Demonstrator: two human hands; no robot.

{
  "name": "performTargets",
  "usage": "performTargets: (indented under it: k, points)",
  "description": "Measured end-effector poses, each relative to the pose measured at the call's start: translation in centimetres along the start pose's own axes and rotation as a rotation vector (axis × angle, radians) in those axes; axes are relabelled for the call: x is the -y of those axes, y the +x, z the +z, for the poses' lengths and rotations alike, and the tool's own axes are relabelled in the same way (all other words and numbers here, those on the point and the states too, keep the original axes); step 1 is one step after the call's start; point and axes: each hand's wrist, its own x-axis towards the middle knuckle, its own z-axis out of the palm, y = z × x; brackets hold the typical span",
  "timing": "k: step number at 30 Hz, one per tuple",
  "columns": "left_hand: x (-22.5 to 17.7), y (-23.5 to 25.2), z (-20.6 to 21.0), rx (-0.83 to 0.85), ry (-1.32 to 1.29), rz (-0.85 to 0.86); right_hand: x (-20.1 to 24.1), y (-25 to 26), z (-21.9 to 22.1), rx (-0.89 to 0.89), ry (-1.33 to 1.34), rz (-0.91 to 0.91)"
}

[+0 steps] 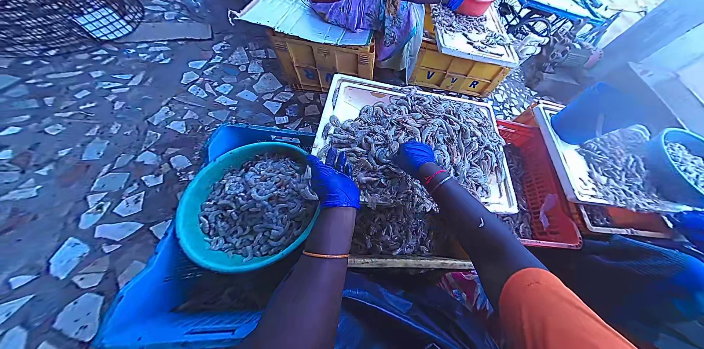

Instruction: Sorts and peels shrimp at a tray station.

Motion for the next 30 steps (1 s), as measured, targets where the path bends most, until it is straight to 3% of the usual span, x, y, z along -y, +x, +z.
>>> performTargets:
  k: [4,9,11,15,18,21,23,25,30]
  points:
    - [1.2,0.2,-0.1,0.145,0.287,0.019,-0.5,-0.2,-0.2,0.037,0.019,-0.023]
    - [3.2,-1.3,0.1,0.698,1.150,0.151,-4.0,-5.3,-2.1,-0.046,0.445,-0.229]
    - [4.5,-1.9,0.4,0.824,1.391,0.142,-4.4,-7.0,-1.6,-0.094,0.615,-0.290]
    - [5.3,-3.2,0.7,0.716,1.549,0.251,-4.8,-8.4,-1.2,-0.047,0.754,-0.261]
    - [6.3,-3.9,0.2,0.607,1.681,0.663,-5.4,-9.0,-1.6,0.084,0.856,-0.150]
    - [7.8,-4.0,-0.4,0.668,1.682,1.040,-5.8,-9.5,-2.2,0.082,0.745,-0.073]
    - [8.4,-4.2,-0.5,0.705,1.699,1.178,-6.1,-9.7,-2.7,0.084,0.625,-0.059]
    - [8.6,-4.5,-0.6,0.729,1.709,1.228,-6.6,-9.6,-2.7,0.074,0.613,-0.068]
    - [8.6,-5.3,-0.2,0.806,1.804,1.169,-7.2,-9.5,-2.0,0.071,0.804,-0.135]
